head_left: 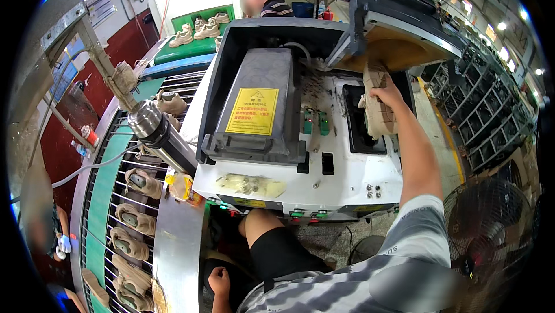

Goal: The person operates a sole-pressing machine in a footwear factory by placing a shoe upper and a sole into the machine, activating it with buttons, and then moving the pressed shoe onto a conveyor belt alongside several other workers.

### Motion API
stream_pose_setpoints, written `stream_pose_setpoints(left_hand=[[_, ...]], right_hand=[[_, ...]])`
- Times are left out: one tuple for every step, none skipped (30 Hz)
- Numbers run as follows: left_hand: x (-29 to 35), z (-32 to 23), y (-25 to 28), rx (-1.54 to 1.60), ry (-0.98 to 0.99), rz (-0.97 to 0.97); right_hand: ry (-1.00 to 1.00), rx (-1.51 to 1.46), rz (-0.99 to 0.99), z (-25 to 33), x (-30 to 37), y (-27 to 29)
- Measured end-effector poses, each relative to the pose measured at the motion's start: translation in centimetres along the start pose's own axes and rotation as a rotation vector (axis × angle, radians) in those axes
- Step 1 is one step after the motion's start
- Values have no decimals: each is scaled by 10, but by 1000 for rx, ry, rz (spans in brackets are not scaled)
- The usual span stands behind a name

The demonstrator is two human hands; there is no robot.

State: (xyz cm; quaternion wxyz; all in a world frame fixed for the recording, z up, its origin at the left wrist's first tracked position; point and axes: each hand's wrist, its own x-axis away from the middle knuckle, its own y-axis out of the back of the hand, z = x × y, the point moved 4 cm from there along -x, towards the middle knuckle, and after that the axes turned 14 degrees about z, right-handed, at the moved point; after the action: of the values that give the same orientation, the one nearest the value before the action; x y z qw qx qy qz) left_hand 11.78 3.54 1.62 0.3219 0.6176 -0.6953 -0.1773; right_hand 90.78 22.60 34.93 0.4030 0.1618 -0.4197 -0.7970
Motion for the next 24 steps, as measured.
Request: stream_pose_setpoints(left_hand=[[-2,0,-1,24,-7,6],[-3,1,-7,103,14,30],[-2,1,-10,176,36,52],[-4,-1,-13,250,50,75],[1,-7,-14,290,50,74],[3,-19,-17,332,43,84],[6,-25,-17,370,34,100],[3,-21,-23,304,20,112],[-1,-23,-29,258,4,125],[-8,-30,-35,212,-22,149],[-15,-36,-42,166,-51,176],[-22,-40,-51,126,-54,209],[-27,-49,-62,212,-42,243],[-32,-62,-77,190,-76,330],[-34,-85,-92,169,-104,416],[-30,-119,-100,113,-163,480],[-25,-150,-106,52,-219,534],[-25,-165,-122,36,-263,624],[-25,-179,-137,18,-304,712],[-23,-206,-151,38,-405,780],[-20,-230,-163,64,-495,837],[-18,-244,-177,-11,-512,927],[-14,-261,-195,-82,-544,1027],[-11,-275,-210,-158,-565,1113]], right_hand=[[-16,17,13,-3,-13,-4],[-33,34,24,-15,-29,-11],[-52,45,38,-34,-49,-23],[-103,86,76,-65,-75,-37],[-175,179,160,-60,-71,-62],[-226,211,180,-48,-60,-69],[-284,243,201,-33,-40,-71],[-279,266,198,-22,-23,-70],[-272,289,192,-11,-9,-68],[-277,311,174,-12,3,-60],[-258,328,162,-23,8,-58],[-218,334,120,-26,19,-58],[-181,344,83,-33,33,-61],[-27,406,-15,-47,48,-65],[129,472,-107,-63,69,-72],[321,462,-203,-70,100,-80],[519,438,-297,-73,139,-88],[549,330,-271,-76,182,-80],[580,221,-244,-84,223,-80],[537,17,-353,-121,262,-84],[467,-48,-526,-155,299,-93],[306,-172,-558,-198,330,-110],[95,-526,-739,-253,355,-130],[-119,-894,-894,-296,366,-148]])
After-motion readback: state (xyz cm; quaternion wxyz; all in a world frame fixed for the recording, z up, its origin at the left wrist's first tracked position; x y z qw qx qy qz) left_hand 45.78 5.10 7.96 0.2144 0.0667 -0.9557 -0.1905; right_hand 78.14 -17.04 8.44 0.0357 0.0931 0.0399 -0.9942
